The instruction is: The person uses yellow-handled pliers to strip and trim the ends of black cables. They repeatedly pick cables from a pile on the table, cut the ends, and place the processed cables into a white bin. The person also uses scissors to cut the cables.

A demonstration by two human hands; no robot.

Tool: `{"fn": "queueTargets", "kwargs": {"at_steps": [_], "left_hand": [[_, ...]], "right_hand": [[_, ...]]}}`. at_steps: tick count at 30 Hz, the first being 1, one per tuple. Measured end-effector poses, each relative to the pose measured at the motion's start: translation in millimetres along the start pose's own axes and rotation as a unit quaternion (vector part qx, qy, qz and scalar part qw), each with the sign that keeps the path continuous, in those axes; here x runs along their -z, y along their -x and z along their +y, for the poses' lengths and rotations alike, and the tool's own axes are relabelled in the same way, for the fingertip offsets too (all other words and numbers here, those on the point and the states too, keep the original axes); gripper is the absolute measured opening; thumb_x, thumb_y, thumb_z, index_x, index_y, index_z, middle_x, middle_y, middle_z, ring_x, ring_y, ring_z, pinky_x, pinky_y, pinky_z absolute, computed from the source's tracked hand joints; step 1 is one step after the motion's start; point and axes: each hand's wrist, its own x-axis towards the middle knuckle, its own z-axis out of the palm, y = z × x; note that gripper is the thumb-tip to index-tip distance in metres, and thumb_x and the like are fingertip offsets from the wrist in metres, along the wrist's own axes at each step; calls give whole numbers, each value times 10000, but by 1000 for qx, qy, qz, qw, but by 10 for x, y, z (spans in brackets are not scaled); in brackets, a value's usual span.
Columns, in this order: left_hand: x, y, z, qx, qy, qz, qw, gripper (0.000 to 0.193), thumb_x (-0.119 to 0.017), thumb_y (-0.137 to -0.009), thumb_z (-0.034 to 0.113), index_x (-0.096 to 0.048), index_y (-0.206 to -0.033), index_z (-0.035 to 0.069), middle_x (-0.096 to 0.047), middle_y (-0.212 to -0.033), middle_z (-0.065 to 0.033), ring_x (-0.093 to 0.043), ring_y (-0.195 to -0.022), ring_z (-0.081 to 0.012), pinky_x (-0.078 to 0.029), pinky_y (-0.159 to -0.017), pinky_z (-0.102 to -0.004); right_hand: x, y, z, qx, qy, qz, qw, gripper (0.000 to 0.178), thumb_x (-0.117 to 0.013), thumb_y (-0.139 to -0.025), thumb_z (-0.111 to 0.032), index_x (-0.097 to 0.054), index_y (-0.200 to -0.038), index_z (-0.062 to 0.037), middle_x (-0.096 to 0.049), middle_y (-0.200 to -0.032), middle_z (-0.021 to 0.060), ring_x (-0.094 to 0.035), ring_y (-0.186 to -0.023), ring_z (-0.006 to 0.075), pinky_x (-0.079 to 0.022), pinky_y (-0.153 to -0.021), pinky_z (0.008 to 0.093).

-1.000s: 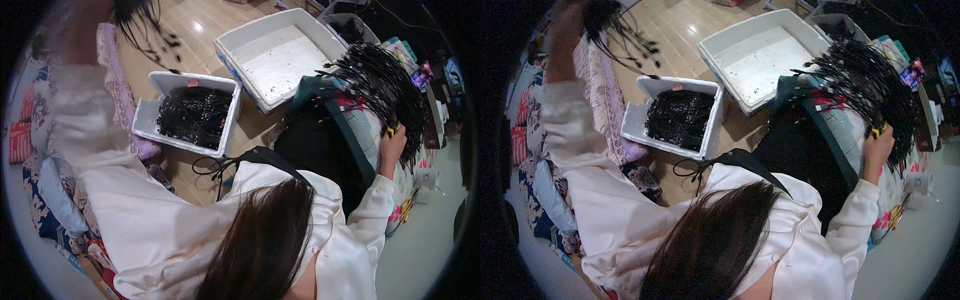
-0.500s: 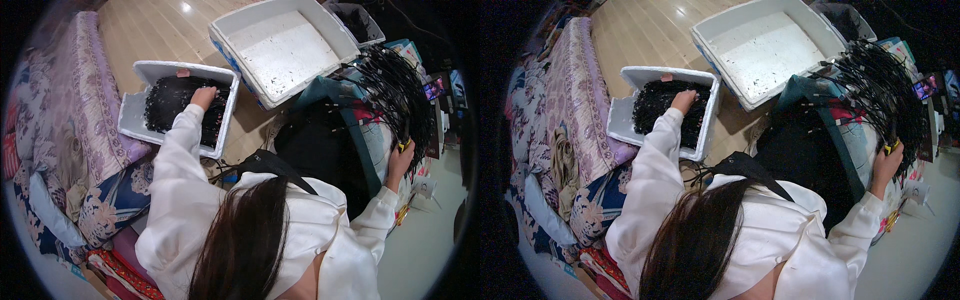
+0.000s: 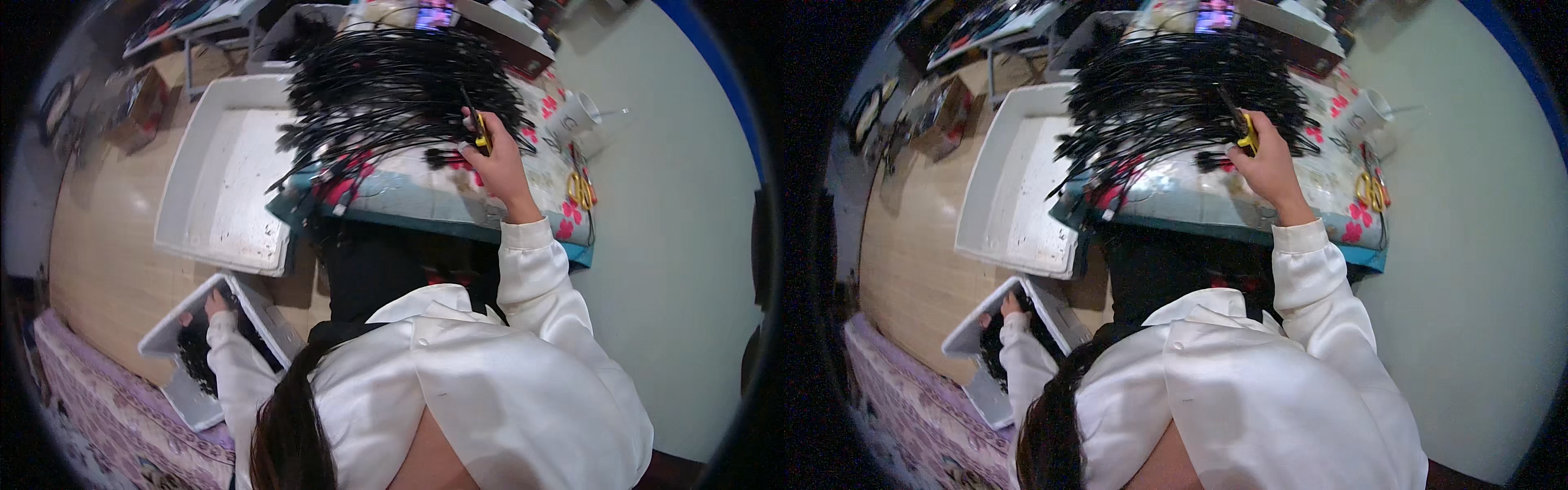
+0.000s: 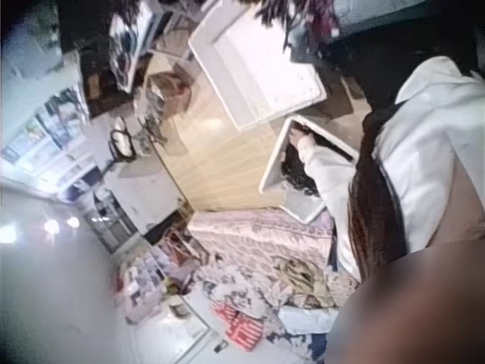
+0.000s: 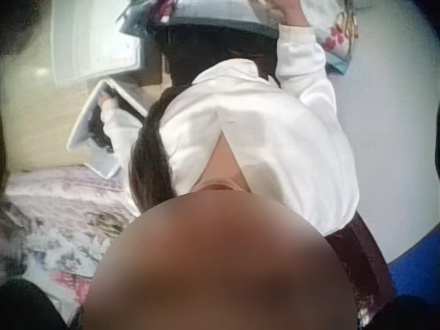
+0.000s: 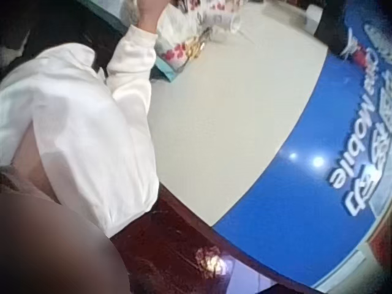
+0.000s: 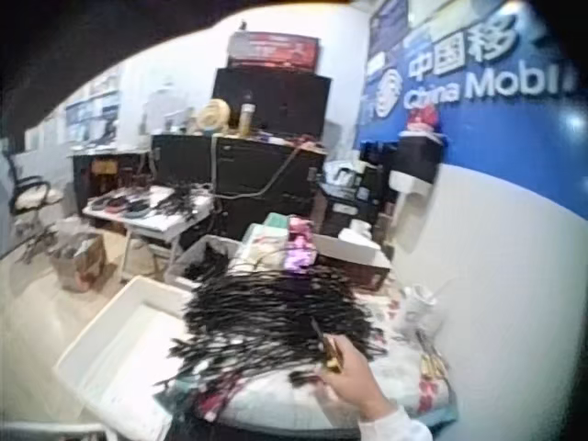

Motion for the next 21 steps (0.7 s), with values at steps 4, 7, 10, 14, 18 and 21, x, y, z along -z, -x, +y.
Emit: {"fn": "queueTargets", "kwargs": {"at_steps": [4,7,10,14,18,21], "left_hand": [[1680,871,1005,-151,302,126,933,348,-609,-899,61,-614,-1246,34,-687,-1122,-176,-682,-988,-318,-534,-854,-402],[2541,1743,2362,-374,362,189,833,348,-573,-894,-32,-616,-1236,16,-669,-1097,-155,-661,-985,-287,-518,-865,-370],[2978,2166,3770,-574,301,139,749,350,-631,-829,-71,-647,-1168,16,-645,-1086,-178,-627,-1015,-357,-505,-894,-391],[3004,2027,5219,-627,184,211,727,272,-683,-813,66,-646,-1081,42,-610,-1035,-138,-566,-968,-338,-476,-838,-431],[2824,1810,5601,-600,87,277,745,176,-599,-811,98,-637,-978,54,-576,-955,-86,-543,-930,-286,-452,-781,-382],[2751,1792,5567,-621,123,296,715,155,-594,-801,77,-637,-946,47,-599,-997,-78,-560,-971,-285,-466,-810,-387]], "right_hand": [[532,213,60,-58,-230,17,971,408,-673,-839,-86,-567,-1228,-18,-665,-1117,100,-632,-982,176,-496,-895,316],[883,533,203,-192,-371,59,907,362,-620,-863,-39,-553,-1214,23,-667,-1073,125,-646,-958,195,-514,-889,319],[1039,906,334,-285,-466,71,834,366,-578,-897,-67,-550,-1244,45,-669,-1038,158,-662,-937,236,-530,-891,355],[1059,1460,358,-288,-550,35,783,358,-575,-901,-67,-539,-1242,34,-642,-1072,132,-640,-983,231,-517,-902,364],[1073,1727,330,-306,-532,34,789,332,-629,-898,-49,-561,-1217,13,-645,-1031,110,-634,-970,199,-513,-886,330],[1122,1673,366,-319,-527,38,787,342,-615,-898,-38,-552,-1230,12,-643,-1041,103,-634,-982,196,-510,-903,332]]}}
